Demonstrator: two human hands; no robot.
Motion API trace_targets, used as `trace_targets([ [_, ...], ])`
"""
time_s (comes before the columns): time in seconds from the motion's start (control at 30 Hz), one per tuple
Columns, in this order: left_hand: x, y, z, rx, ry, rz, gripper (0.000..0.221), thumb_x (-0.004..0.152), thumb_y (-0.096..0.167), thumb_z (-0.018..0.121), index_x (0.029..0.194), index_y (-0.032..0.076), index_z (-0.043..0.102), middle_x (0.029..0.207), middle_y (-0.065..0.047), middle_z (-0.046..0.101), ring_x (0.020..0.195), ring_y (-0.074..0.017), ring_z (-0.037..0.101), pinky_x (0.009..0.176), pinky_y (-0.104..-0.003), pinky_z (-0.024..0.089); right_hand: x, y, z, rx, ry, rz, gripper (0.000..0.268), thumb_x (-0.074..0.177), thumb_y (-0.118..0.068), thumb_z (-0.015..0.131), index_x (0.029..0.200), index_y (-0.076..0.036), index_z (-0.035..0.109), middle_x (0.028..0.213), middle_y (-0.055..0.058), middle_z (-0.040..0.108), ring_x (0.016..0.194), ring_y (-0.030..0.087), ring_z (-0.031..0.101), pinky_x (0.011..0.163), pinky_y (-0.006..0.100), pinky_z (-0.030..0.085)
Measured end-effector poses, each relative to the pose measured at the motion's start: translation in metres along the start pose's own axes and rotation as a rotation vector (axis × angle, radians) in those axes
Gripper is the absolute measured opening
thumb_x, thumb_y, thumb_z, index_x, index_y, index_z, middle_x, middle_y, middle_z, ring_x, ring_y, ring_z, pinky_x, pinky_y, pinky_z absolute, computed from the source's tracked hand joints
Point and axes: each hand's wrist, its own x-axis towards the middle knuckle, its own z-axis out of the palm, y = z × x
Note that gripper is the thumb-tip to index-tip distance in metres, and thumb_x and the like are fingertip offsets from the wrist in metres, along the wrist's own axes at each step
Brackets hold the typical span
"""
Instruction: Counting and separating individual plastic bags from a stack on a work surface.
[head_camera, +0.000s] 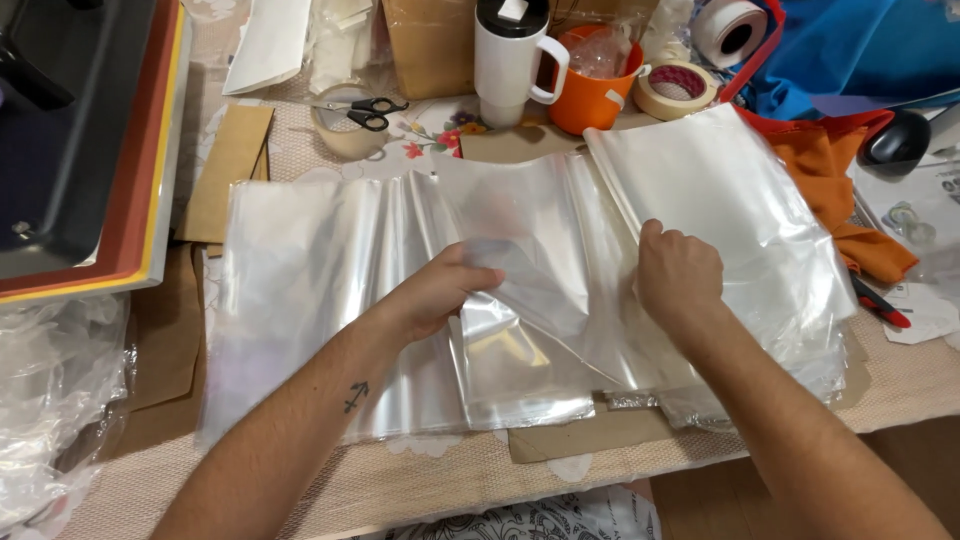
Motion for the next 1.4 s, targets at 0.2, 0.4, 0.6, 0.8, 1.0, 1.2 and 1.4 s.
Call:
trace_targets([
  [0.2,-0.013,0.013,0.009,-0.011,0.031,-0.005,0.053,0.088,0.01,0.068,0.138,0.001,0.053,0.11,-0.008,0.067,0.094,-0.0224,0.067,0.078,-0.038,0.059,-0.011,0.007,-0.027,-0.022,-0.116,0.028,0.017,0.091,-0.01,0.056,0.105,-0.003,0.063,0.075,0.011,0.068,0.072,0.03,0.076,0.059,0.045,0.061],
  [0.4,-0.012,0.019,0.014,-0.017,0.024,-0.016,0.053,0.087,0.009,0.067,0.138,0.001,0.054,0.11,-0.008,0.068,0.093,-0.0233,0.069,0.078,-0.039,0.06,-0.017,0.017,-0.025,0.037,-0.087,0.026,0.017,0.09,-0.008,0.053,0.1,-0.002,0.065,0.078,0.012,0.066,0.075,0.033,0.076,0.063,0.044,0.062],
  [0.6,-0.016,0.023,0.016,-0.023,0.06,-0.019,0.053,0.087,0.009,0.066,0.138,0.0,0.054,0.113,-0.011,0.067,0.103,-0.0253,0.068,0.089,-0.042,0.057,-0.013,0.005,-0.006,0.148,-0.023,0.057,0.015,0.087,-0.007,0.051,0.085,0.001,0.065,0.065,0.015,0.065,0.064,0.036,0.074,0.049,0.041,0.057],
  [0.8,-0.031,0.042,0.023,0.007,0.114,-0.053,0.059,0.088,0.013,0.068,0.142,0.001,0.046,0.124,-0.013,0.059,0.115,-0.0261,0.057,0.105,-0.047,0.046,0.007,-0.02,0.0,0.141,-0.005,-0.009,0.019,0.09,-0.016,0.055,0.088,-0.001,0.067,0.07,0.017,0.07,0.075,0.034,0.075,0.064,0.045,0.061],
  [1.0,-0.043,0.04,0.031,-0.04,0.175,-0.08,0.07,0.087,0.016,0.071,0.146,0.0,0.037,0.128,-0.016,0.049,0.122,-0.0271,0.045,0.111,-0.051,0.035,-0.048,0.044,-0.1,0.709,-0.062,0.148,0.06,0.097,-0.052,0.058,0.137,-0.008,0.062,0.11,0.02,0.075,0.114,0.047,0.064,0.097,0.059,0.048],
  [1.2,-0.06,0.039,0.034,-0.066,0.244,-0.169,0.072,0.075,0.025,0.069,0.143,0.018,0.044,0.125,-0.006,0.064,0.111,-0.0213,0.064,0.089,-0.035,0.052,-0.096,0.097,-0.092,0.757,-0.127,0.335,0.072,0.082,-0.047,0.07,0.143,-0.013,0.053,0.145,0.016,0.053,0.132,0.035,0.047,0.104,0.055,0.04],
  [1.4,-0.042,0.001,0.021,-0.098,0.298,-0.11,0.037,0.086,-0.003,0.068,0.116,0.008,0.049,0.102,-0.014,0.066,0.088,-0.0248,0.067,0.077,-0.037,0.057,-0.127,0.115,-0.03,0.654,-0.283,-0.096,0.116,0.06,-0.048,0.091,0.155,-0.025,0.029,0.169,0.002,0.014,0.158,0.029,0.0,0.119,0.054,0.016],
])
